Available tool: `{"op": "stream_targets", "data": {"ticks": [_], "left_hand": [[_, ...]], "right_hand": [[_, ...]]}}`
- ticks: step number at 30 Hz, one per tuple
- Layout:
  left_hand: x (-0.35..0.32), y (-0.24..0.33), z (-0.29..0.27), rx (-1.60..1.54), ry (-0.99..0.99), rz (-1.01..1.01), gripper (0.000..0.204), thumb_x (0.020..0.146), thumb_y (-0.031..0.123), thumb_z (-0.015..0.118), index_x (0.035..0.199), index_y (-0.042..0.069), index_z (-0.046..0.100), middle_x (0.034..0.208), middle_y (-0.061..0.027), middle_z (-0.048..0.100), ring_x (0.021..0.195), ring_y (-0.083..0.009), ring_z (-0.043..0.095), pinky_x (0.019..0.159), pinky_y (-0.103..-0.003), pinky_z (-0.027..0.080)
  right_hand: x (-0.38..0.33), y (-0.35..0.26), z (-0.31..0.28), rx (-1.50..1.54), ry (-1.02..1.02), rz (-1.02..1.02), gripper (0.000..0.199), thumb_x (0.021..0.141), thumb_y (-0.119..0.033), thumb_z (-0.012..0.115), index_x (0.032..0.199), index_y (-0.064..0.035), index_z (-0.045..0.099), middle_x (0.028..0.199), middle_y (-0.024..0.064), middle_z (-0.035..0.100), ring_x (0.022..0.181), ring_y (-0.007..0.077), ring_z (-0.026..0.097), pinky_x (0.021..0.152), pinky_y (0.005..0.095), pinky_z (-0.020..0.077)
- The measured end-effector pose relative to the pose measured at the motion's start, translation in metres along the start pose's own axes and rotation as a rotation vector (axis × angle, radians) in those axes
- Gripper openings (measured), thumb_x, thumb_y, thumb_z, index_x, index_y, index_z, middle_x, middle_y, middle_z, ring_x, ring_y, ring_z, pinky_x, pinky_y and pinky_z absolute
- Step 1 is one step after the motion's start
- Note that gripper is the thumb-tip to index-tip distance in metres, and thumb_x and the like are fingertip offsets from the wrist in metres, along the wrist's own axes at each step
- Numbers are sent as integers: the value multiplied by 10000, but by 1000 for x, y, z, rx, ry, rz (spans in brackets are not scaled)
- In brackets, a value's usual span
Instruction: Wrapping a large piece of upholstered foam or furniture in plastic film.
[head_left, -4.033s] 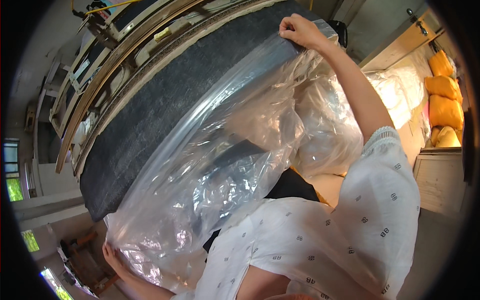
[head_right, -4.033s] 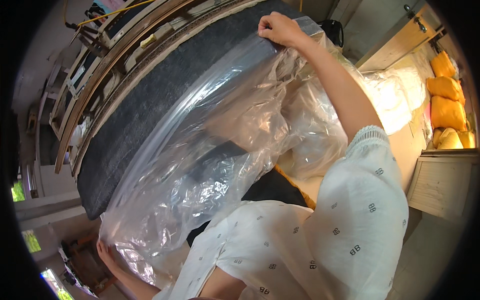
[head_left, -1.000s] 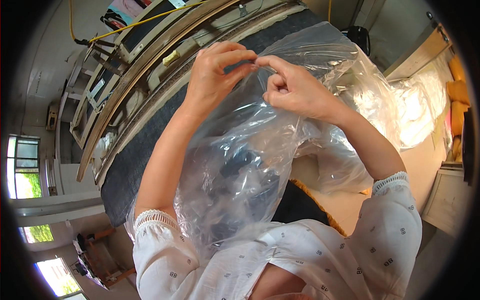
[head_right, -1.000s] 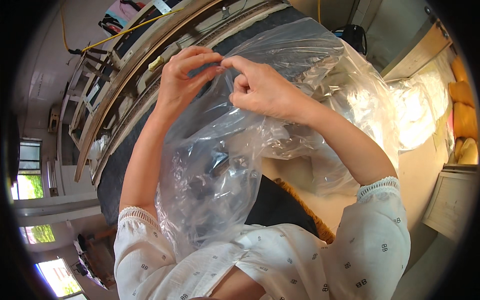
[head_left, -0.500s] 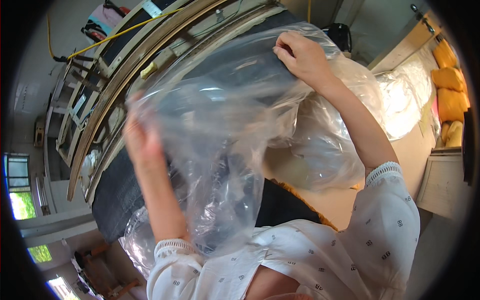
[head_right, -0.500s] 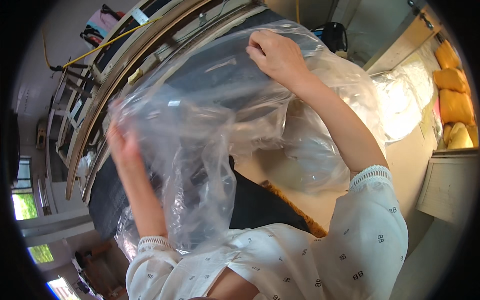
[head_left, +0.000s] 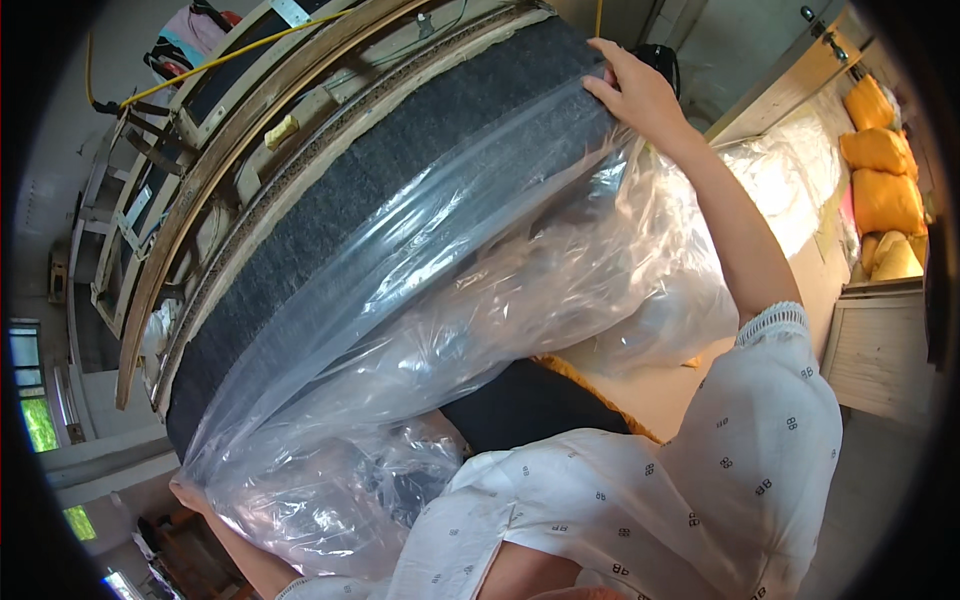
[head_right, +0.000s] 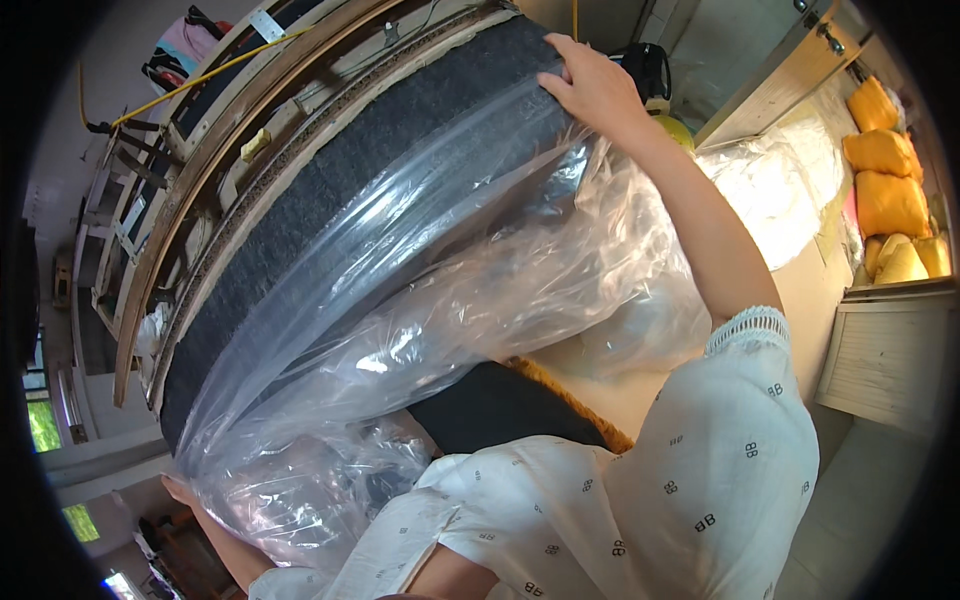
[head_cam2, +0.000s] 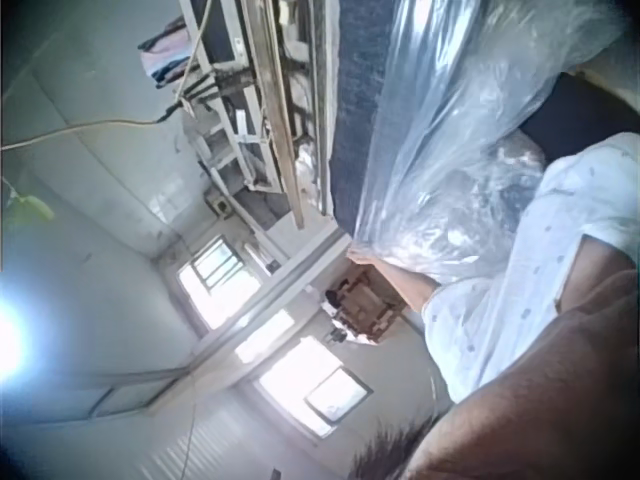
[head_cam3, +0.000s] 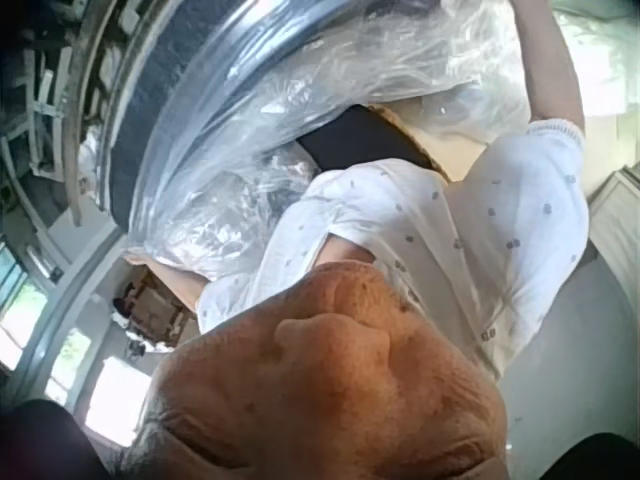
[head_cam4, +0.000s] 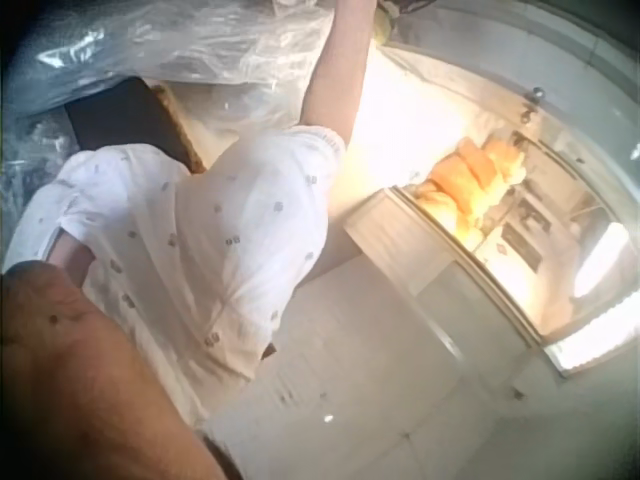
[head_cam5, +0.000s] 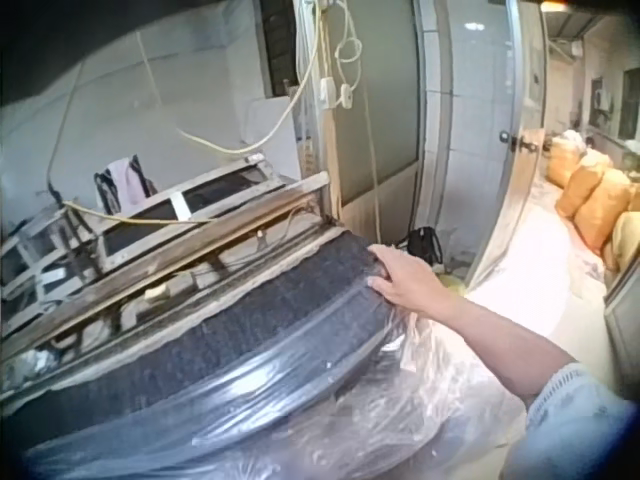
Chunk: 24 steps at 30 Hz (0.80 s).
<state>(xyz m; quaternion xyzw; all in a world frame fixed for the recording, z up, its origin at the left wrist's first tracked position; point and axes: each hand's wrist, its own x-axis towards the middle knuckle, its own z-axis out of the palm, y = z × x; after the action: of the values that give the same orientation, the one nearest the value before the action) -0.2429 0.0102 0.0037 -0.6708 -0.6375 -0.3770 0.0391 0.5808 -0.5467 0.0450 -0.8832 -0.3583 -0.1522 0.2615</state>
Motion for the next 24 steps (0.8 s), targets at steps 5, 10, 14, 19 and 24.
{"op": "stream_targets", "data": {"ticks": [5, 10, 14, 19, 24], "left_hand": [[12, 1, 22, 175, -96, 191, 318, 868, 254, 474, 960, -37, 558, 916, -206, 600, 837, -318, 576, 753, -384, 434], [18, 20, 61, 63, -18, 63, 329, 873, 262, 476, 1016, -25, 552, 969, -206, 591, 903, -332, 555, 813, -378, 413], [37, 7, 70, 32, 47, 146, 322, 873, 263, 475, 1015, -15, 552, 985, -195, 587, 907, -343, 549, 811, -381, 414], [43, -17, 54, 250, -76, 117, 326, 855, 265, 493, 1034, 0, 558, 998, -197, 587, 932, -350, 551, 828, -392, 415], [15, 3, 40, 409, -73, -9, 395, 881, 363, 478, 1128, 75, 588, 1122, -132, 598, 1010, -313, 568, 895, -392, 420]], "right_hand": [[40, 34, -3, 5, -115, 19, 186, 787, -202, 557, 898, -53, 573, 774, 126, 624, 772, 314, 597, 695, 399, 456], [74, -33, -19, 112, 438, -75, 202, 824, -218, 540, 938, -51, 539, 892, 133, 612, 779, 284, 589, 677, 365, 454], [49, -15, 9, -70, 142, -245, 422, 848, -349, 539, 1152, -59, 500, 1161, 177, 519, 1050, 305, 514, 871, 361, 408], [53, 32, 40, -253, -155, -33, 571, 843, -522, 455, 1262, -133, 466, 1297, 145, 443, 1183, 295, 432, 966, 377, 352], [74, 18, 53, 83, -202, 116, 511, 878, -475, 398, 1279, -164, 463, 1298, 119, 471, 1208, 293, 425, 986, 339, 338]]}}
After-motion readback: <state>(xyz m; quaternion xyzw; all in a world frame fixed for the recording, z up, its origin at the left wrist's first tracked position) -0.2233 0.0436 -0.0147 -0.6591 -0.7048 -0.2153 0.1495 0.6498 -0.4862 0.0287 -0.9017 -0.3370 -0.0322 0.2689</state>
